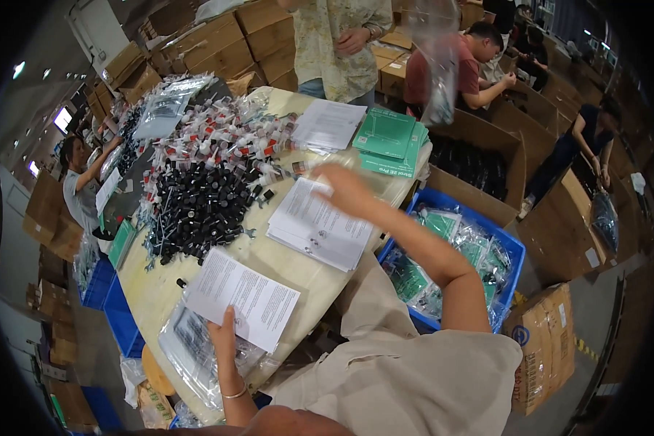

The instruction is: Packing electronic components and instruction manuals into plastic bags.

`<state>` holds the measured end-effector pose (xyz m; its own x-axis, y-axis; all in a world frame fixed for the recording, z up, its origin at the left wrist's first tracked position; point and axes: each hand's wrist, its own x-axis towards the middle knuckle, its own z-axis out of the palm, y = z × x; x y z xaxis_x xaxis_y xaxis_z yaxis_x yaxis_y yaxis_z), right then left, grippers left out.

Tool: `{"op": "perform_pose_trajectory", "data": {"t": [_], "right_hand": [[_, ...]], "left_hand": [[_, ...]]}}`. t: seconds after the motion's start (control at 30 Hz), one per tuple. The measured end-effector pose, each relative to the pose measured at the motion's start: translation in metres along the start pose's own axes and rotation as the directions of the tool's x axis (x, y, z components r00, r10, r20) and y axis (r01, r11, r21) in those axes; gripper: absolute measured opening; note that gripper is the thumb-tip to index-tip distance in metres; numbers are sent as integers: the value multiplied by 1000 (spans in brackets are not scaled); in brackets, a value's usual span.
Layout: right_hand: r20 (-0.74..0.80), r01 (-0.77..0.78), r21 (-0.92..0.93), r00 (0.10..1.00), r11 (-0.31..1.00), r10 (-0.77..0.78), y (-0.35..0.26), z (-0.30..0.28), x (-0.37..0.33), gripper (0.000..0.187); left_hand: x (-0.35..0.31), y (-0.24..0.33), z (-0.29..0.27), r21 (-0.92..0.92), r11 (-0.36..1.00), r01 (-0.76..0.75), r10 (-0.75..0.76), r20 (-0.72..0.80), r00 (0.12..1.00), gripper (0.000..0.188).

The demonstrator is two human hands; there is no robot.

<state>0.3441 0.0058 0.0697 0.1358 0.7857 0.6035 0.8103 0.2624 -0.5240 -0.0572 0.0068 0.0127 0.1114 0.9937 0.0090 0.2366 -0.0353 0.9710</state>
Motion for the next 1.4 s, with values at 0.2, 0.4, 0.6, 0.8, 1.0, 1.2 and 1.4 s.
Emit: {"op": "perform_pose_trajectory", "data": {"t": [0.2,0.4,0.6,0.8,1.0,1.2,1.4], "right_hand": [[-24,-259,-497,958,828,285,108,-66,32,49],[143,-437,-527,799,729,583,118,-73,32,46],[167,-408,-335,861,849,480,136,-87,31,22],[-162,-407,-351,913,843,373,108,-60,28,15],[-196,-215,362,934,907,300,16,-19,23,11],[40,103,522,989,847,-144,-106,58,-3,17],[122,299,351,925,887,-360,-129,92,-18,14]], "left_hand": [[-4,4,5,-13,999,-36,36,0,999,33],[-7,-3,-1,-44,999,-1,2,8,1000,34],[-6,-4,4,-26,999,-41,41,3,999,34],[-7,1,-6,-71,997,-5,6,13,1000,37],[1,-9,-16,-485,838,251,-183,184,966,50],[-1,-17,-31,-679,670,299,-178,244,953,51],[-2,-21,-30,-726,634,266,-154,218,964,54]]}}
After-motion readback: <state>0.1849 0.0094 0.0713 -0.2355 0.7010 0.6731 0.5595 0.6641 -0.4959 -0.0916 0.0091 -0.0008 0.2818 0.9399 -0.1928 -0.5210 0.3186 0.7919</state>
